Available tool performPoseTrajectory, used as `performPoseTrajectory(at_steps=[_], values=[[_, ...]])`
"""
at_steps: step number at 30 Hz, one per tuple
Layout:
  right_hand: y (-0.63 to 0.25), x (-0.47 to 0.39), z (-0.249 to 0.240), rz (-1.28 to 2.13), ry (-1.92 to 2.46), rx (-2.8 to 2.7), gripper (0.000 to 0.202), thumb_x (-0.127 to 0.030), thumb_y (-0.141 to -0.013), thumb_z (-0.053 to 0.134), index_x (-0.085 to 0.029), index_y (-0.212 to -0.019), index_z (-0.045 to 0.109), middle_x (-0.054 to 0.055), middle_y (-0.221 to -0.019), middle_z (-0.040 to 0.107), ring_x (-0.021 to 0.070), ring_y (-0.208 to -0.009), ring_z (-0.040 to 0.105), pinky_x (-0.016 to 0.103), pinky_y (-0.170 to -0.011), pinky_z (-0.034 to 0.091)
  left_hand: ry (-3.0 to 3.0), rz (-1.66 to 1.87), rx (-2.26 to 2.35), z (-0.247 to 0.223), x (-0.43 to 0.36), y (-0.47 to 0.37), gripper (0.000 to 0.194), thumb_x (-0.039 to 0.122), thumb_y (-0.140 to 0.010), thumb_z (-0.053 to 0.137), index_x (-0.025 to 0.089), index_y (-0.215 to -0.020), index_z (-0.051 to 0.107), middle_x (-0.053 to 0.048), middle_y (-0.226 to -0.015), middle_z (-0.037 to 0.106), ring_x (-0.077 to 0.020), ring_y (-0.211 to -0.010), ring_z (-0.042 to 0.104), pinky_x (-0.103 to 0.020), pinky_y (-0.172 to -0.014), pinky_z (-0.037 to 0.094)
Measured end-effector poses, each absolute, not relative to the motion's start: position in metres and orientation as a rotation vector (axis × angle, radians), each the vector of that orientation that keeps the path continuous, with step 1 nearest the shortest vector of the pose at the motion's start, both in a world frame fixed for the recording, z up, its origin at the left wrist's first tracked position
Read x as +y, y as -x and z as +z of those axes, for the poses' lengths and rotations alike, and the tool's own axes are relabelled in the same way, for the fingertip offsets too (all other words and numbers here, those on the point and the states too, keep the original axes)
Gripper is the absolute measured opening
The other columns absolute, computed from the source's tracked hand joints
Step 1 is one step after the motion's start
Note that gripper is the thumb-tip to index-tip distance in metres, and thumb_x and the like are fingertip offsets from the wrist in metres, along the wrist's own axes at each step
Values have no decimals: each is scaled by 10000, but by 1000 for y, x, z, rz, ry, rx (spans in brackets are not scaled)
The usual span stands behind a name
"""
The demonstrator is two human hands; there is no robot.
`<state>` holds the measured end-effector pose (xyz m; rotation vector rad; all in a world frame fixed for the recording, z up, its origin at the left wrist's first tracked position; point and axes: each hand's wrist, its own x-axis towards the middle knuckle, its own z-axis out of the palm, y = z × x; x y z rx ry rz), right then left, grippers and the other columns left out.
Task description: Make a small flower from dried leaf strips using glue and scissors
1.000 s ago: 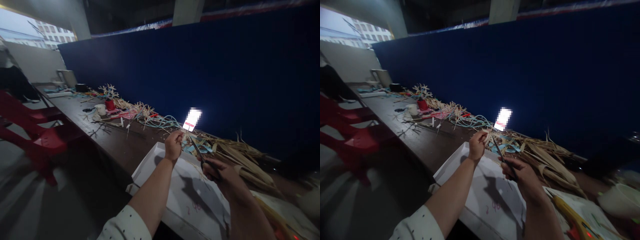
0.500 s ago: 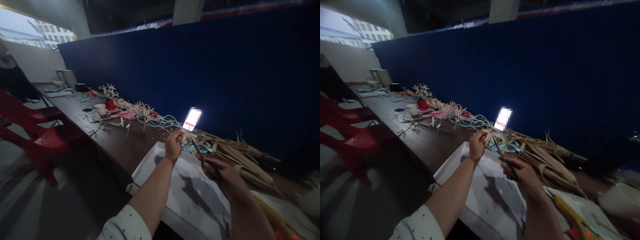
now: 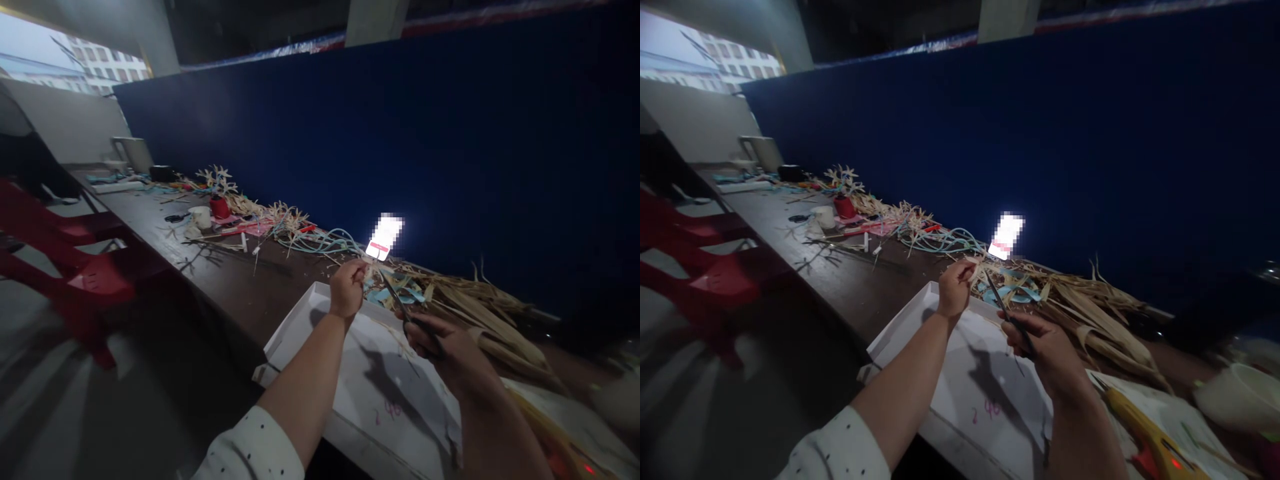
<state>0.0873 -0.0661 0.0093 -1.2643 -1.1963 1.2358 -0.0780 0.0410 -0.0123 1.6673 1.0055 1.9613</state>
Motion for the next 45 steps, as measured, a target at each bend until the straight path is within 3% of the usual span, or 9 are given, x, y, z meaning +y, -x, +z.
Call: performPoseTrajectory(at_steps=[26,45], values=[[-87,-66,8,1253,1260,-1127,357,-343,-629,800,-176,-936,729,37,-724,605,94,-601,473,205,-495,359,-1799,1946,992,-16,43,79,186,105,-818,508,168,-894,666,-68,-975,694,-151,-940,628,-293,-884,482],[-83,-68,14,1179,1353,-1179,450,-399,-609,796,-145,-973,721,15,-602,560,98,-520,437,228,-461,317,-1795,1930,1009,-12,42,80,226,89,-820,486,171,-919,672,-63,-995,697,-149,-960,627,-295,-896,479]])
